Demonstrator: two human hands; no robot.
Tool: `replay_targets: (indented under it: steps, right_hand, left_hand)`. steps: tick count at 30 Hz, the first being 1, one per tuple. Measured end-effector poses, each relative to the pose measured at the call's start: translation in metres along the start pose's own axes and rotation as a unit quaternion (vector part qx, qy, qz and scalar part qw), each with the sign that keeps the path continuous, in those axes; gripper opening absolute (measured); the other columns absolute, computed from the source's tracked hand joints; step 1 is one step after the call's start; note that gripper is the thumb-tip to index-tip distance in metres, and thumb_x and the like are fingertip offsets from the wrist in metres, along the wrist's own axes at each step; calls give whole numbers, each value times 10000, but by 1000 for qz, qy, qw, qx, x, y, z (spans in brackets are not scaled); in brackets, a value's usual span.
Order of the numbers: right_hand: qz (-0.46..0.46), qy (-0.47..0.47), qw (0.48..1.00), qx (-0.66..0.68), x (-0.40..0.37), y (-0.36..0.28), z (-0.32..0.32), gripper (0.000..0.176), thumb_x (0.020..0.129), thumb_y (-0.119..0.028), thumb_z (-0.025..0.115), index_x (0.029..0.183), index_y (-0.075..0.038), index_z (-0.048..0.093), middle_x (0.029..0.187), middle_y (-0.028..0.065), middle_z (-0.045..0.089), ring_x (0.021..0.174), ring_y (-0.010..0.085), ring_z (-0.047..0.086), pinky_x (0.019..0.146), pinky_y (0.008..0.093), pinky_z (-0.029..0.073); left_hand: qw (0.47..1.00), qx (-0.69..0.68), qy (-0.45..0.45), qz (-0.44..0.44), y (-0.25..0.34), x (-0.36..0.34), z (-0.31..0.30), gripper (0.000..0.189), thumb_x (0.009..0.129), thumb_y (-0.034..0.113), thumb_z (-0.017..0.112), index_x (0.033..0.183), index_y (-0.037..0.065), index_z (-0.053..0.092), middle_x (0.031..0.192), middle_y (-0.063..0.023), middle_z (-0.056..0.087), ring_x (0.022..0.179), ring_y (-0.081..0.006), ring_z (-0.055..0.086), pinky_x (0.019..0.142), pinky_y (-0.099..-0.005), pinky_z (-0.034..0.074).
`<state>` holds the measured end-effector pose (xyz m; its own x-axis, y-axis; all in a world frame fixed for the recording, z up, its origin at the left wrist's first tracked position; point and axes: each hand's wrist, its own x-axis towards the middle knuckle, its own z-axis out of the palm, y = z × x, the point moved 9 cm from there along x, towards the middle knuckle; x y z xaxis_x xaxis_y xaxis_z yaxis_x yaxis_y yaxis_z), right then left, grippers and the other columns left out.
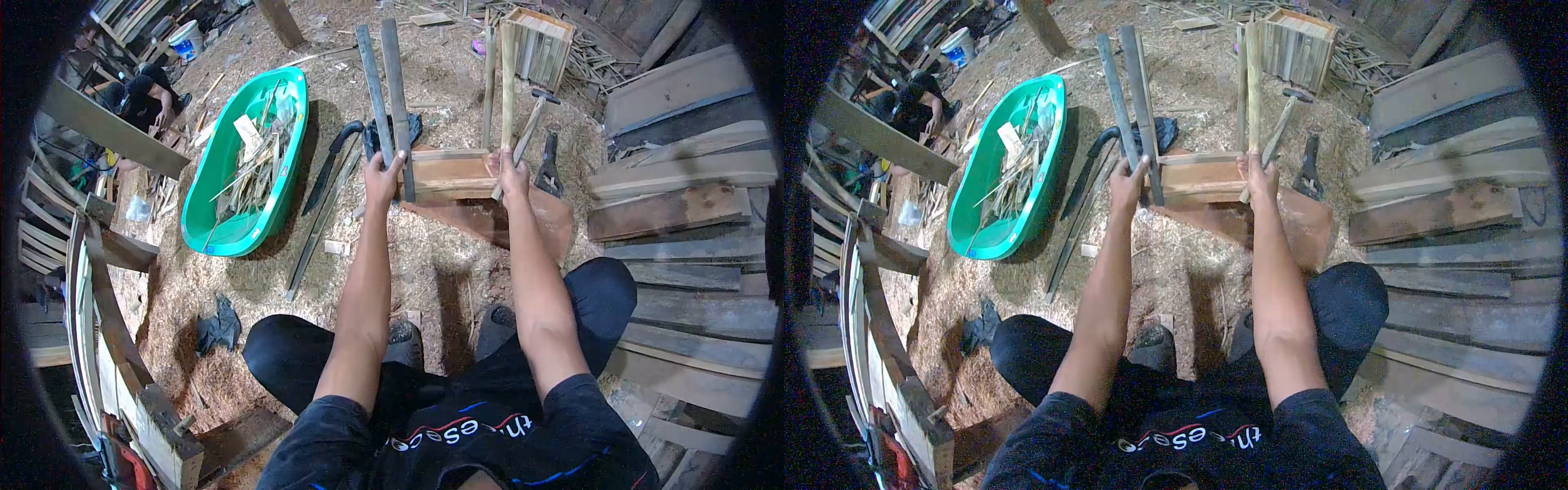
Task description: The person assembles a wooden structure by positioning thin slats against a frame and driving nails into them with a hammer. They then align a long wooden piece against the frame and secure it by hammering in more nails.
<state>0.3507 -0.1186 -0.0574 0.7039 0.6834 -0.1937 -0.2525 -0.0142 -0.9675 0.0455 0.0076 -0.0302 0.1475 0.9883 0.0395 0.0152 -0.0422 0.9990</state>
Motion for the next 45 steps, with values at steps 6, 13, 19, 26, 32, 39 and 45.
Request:
replay_targets:
  steps: [6, 13, 19, 26, 32, 39, 45]
  right_hand:
    - [-23, 16, 999, -24, 0, -8, 2, 359, 986, -313, 530, 1020, 43, 565, 869, 123, 689, 769, 180, 674, 714, 300, 567]
    - [-32, 16, 999, 2, 9, 2, 1, 369, 979, -344, 540, 1007, 23, 556, 860, 119, 693, 745, 174, 668, 707, 308, 567]
    - [-20, 12, 1000, 6, 11, 6, 0, 378, 976, -360, 541, 1007, 16, 563, 857, 116, 693, 731, 167, 659, 713, 298, 565]
    - [-26, 17, 1000, -6, 6, -3, 3, 363, 980, -350, 537, 995, 11, 570, 842, 114, 678, 746, 173, 655, 744, 320, 564]
    - [-44, 3, 998, -34, 12, -2, 3, 401, 978, -368, 534, 994, 32, 566, 851, 117, 683, 759, 187, 662, 749, 325, 560]
    - [-2, 1, 1000, -7, 14, -3, 2, 378, 963, -364, 565, 910, 9, 584, 766, 75, 641, 679, 161, 642, 624, 296, 556]
    - [7, 21, 1000, -8, 12, -7, 5, 327, 976, -322, 554, 863, -15, 551, 731, 60, 582, 574, 155, 600, 571, 318, 547]
  left_hand:
    - [999, 30, -20, -23, -47, -10, 3, 301, 833, 294, 750, 825, 10, 650, 727, -34, 644, 640, -100, 569, 603, -270, 465]
    - [998, -34, -39, -29, -47, -13, 15, 267, 856, 283, 726, 845, 22, 670, 741, -16, 648, 653, -93, 591, 589, -260, 471]
    - [996, -51, -38, -61, -59, -15, 12, 268, 809, 216, 775, 943, 12, 663, 771, -26, 653, 669, -104, 600, 615, -260, 480]
    - [999, -44, -3, -19, -49, -19, 13, 310, 766, 227, 814, 912, 11, 647, 720, -16, 617, 623, -103, 571, 573, -258, 463]
    - [999, -32, -6, -24, -54, -14, 12, 290, 777, 252, 806, 815, 24, 631, 691, -7, 588, 588, -99, 539, 540, -267, 441]
    - [998, 4, 42, -36, -31, -12, 10, 348, 745, 297, 829, 706, 42, 596, 633, 15, 560, 546, -76, 484, 509, -251, 406]
    - [999, -1, 38, -38, -35, 5, 6, 384, 721, 323, 838, 676, 38, 585, 617, 21, 545, 550, -78, 476, 525, -252, 402]
